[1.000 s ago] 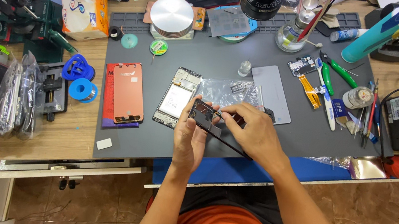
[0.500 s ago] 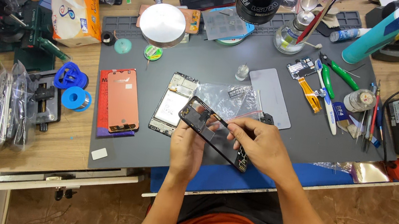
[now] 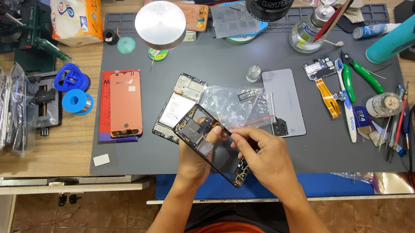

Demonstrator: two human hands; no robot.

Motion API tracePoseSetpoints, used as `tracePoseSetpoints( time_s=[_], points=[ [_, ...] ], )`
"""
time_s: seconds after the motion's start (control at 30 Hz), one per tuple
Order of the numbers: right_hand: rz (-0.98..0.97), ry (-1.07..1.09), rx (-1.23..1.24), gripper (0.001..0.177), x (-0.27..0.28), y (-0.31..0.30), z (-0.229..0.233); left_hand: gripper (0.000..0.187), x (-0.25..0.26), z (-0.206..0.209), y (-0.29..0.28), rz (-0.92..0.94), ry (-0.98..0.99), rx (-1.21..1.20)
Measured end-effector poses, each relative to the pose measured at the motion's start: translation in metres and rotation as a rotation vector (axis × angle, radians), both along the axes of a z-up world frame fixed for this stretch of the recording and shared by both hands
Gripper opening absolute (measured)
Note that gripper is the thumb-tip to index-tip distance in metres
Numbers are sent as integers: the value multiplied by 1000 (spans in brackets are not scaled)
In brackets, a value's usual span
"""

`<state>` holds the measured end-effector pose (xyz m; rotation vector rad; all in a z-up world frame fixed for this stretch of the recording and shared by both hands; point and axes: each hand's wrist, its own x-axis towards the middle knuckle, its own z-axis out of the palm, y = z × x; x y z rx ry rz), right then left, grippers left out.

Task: The person disassembles a smartphone, removes the motherboard, and transfers it to a new phone chassis. They use a screwdriver to remove screws and connect internal components before placing the back cover on the device.

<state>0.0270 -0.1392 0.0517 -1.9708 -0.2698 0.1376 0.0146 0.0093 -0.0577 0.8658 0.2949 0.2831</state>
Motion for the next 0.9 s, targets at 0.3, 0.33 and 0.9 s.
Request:
tracePoseSetpoints(
  time_s=[0.3,0.33,0.9],
  points=[
    [-6,38,12,15,-7,6,2,23,-8,5,1,7,22,-40],
    [-5,34,12,15,-6,7,3,23,-7,4,0,8,18,-40],
    [-8,-268,-44,15,0,14,-5,24,-6,12,0,-10,-20,13]
  ],
)
